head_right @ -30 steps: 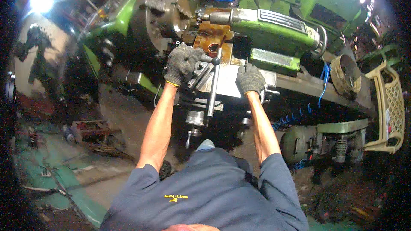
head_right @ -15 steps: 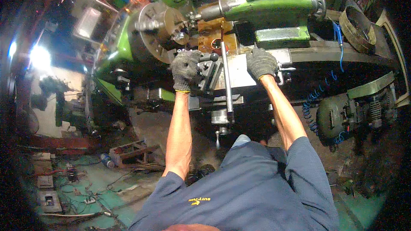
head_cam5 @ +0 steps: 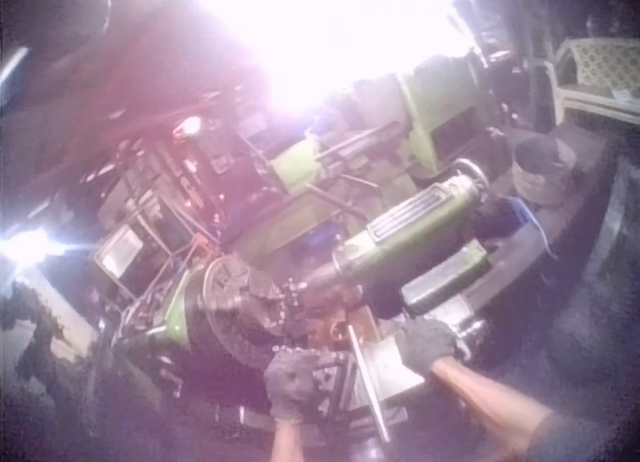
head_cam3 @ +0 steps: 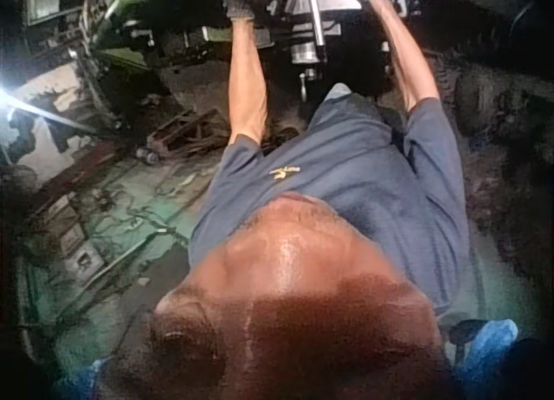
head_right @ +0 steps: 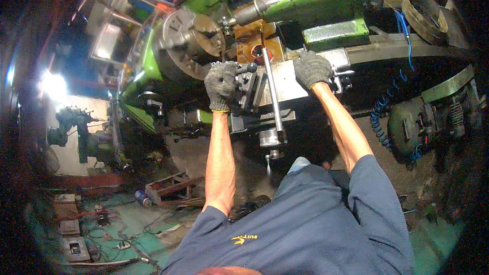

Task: The person operates a green metal lathe in a workshop, machining a cylindrical metal workpiece. They adjust the tool post and cross-slide, engage the cutting tool, and apply cutting fluid to the workpiece while the lathe is running.

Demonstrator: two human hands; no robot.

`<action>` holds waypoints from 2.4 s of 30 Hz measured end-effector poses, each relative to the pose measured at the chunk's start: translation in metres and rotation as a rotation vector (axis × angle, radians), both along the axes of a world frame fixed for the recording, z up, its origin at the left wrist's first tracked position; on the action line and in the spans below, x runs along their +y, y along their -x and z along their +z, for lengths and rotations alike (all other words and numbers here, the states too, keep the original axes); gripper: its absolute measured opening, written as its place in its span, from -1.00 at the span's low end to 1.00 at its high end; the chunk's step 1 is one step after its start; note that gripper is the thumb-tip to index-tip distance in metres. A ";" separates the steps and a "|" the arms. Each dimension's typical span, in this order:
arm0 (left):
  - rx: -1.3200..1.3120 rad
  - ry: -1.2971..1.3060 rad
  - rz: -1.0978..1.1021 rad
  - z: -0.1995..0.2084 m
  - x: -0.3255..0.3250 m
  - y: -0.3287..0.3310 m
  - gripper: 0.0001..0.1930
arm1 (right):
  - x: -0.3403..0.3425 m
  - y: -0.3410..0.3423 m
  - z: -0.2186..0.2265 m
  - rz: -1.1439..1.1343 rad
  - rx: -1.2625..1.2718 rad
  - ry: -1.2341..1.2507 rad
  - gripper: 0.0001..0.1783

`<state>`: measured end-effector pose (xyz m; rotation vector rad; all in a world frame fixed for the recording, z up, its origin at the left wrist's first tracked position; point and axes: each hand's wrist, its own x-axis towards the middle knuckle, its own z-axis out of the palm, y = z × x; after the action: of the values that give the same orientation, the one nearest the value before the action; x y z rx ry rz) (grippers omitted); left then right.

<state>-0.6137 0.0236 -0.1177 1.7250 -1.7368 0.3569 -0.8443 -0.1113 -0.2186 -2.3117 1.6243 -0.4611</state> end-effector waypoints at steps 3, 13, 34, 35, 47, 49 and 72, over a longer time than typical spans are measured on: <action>0.003 0.036 -0.027 -0.001 -0.001 0.000 -0.74 | -0.003 -0.001 -0.006 -0.003 0.013 -0.013 -0.51; -0.016 -0.017 0.008 -0.005 -0.002 -0.003 -0.77 | 0.000 0.002 0.003 -0.002 -0.015 -0.022 -0.50; -0.004 0.024 -0.030 -0.005 -0.001 -0.004 -0.78 | 0.001 0.002 0.005 0.014 -0.030 -0.028 -0.53; 0.052 -0.027 0.004 -0.002 -0.001 0.000 -0.78 | 0.000 0.002 0.003 0.011 -0.027 -0.023 -0.53; -0.006 0.027 -0.038 0.002 -0.001 0.003 -0.69 | 0.001 0.004 0.004 0.013 -0.049 -0.016 -0.54; 0.046 0.021 -0.022 0.000 -0.002 0.003 -0.73 | 0.002 0.005 0.006 0.011 -0.068 -0.010 -0.55; -0.021 0.068 -0.049 -0.002 -0.001 -0.003 -0.72 | -0.002 0.000 -0.002 0.012 -0.043 -0.003 -0.55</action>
<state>-0.6111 0.0225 -0.1198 1.6332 -1.7583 0.4092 -0.8447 -0.1131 -0.2201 -2.2924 1.5900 -0.5017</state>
